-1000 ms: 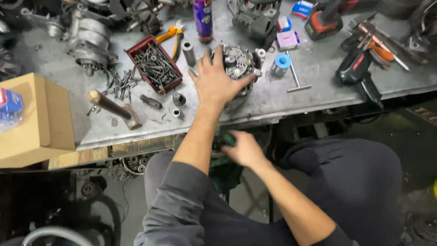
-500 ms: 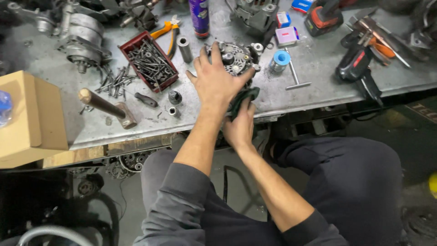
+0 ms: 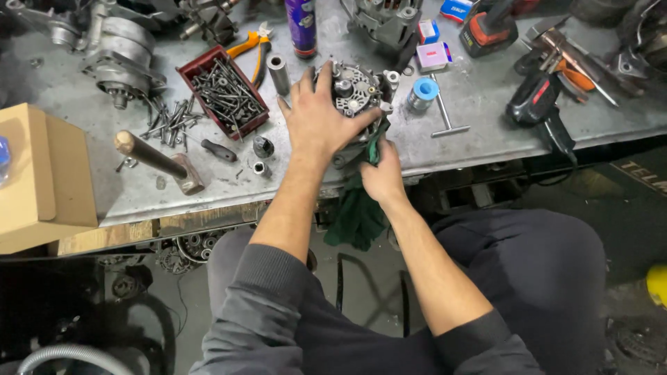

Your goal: The person cleans a metallic mechanical component on a workbench using a green cloth. They wipe the exterior surfaces and rotate the part to access different sides. The person then uses a screwdriver to manipulate internal components of the part before wiping it again.

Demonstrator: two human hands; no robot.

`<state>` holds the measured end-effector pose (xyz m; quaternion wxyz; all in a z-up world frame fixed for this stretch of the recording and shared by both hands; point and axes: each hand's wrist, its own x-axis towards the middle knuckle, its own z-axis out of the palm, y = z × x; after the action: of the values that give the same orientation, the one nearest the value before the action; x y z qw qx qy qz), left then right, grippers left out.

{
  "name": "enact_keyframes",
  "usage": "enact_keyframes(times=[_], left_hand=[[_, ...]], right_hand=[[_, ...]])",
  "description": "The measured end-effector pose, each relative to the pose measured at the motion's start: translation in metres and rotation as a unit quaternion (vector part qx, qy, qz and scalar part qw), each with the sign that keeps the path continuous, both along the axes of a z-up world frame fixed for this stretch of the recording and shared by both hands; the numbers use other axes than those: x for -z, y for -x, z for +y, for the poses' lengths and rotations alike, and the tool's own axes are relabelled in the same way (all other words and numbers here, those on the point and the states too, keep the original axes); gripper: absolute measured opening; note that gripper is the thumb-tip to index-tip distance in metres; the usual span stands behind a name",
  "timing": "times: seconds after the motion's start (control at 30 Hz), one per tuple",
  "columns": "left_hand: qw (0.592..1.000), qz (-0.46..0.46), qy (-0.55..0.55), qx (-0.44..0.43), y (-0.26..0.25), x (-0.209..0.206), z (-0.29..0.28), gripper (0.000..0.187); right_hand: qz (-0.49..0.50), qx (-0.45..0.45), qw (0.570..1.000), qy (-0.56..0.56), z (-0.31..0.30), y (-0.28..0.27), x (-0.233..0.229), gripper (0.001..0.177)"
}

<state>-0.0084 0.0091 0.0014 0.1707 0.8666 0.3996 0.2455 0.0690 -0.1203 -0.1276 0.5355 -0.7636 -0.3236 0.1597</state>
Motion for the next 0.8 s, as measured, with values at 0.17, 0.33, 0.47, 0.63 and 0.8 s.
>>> enact_keyframes(times=[0.17,0.33,0.47,0.63,0.8], left_hand=[[1.000,0.005,-0.013,-0.026,-0.002,0.001,-0.006,0.121],[0.999,0.015,-0.028,-0.029,-0.003,0.005,-0.007,0.120],[0.999,0.014,-0.024,-0.020,-0.002,0.005,-0.004,0.122],[0.999,-0.006,-0.019,0.026,0.004,0.004,0.014,0.118],[0.988,-0.052,0.034,0.144,0.010,0.010,0.034,0.092]], right_hand=[[0.086,0.023,0.996,-0.010,-0.002,0.001,-0.017,0.067],[0.120,0.046,0.991,-0.024,-0.006,0.005,-0.035,0.071],[0.145,0.063,0.987,-0.038,-0.005,0.008,-0.046,0.070],[0.024,0.028,0.998,-0.049,-0.021,-0.001,-0.068,0.065],[0.092,0.111,0.989,0.009,-0.048,-0.040,-0.072,0.062]])
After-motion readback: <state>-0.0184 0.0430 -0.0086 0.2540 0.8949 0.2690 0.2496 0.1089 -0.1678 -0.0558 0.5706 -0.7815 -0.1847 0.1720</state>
